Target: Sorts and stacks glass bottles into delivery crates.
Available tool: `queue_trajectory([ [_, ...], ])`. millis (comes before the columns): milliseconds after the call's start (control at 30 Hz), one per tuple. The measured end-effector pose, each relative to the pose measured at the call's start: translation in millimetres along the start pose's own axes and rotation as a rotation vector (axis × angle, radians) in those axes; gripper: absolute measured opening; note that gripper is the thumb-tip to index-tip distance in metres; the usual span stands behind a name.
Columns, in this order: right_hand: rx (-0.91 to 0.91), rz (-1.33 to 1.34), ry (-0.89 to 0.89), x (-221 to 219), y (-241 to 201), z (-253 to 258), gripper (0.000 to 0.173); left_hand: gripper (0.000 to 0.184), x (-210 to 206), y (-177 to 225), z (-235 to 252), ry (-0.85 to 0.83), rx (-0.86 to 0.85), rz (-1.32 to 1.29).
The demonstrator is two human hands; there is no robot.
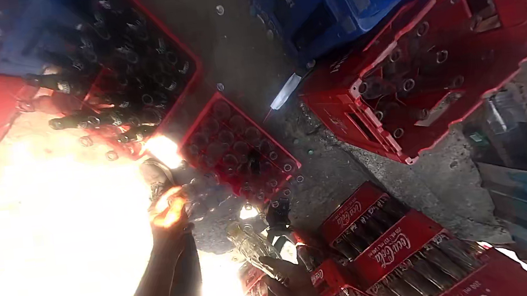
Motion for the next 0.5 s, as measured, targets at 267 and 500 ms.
queue_trajectory([
  [267, -0.142, -0.299, -0.018, -64.3, 13.8, 177.7, 0.050, 0.032, 168.9, 140.9, -28.6, 0.076, -0.628, 0.213],
  [500, -0.172, -0.178, -0.238, -106.8, -0.4, 158.7, 0.037, 0.045, 190.5, 197.2, 135.2, -0.005, -0.765, 0.577],
])
Point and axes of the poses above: each hand's wrist, its own z-axis towards the middle knuckle, its own x-axis out of the back of the hand, y = z × x, the point moved 7 cm from there along z, towards the middle knuckle, and after that the axes turned 1 degree about x, right-handed, at the moved point
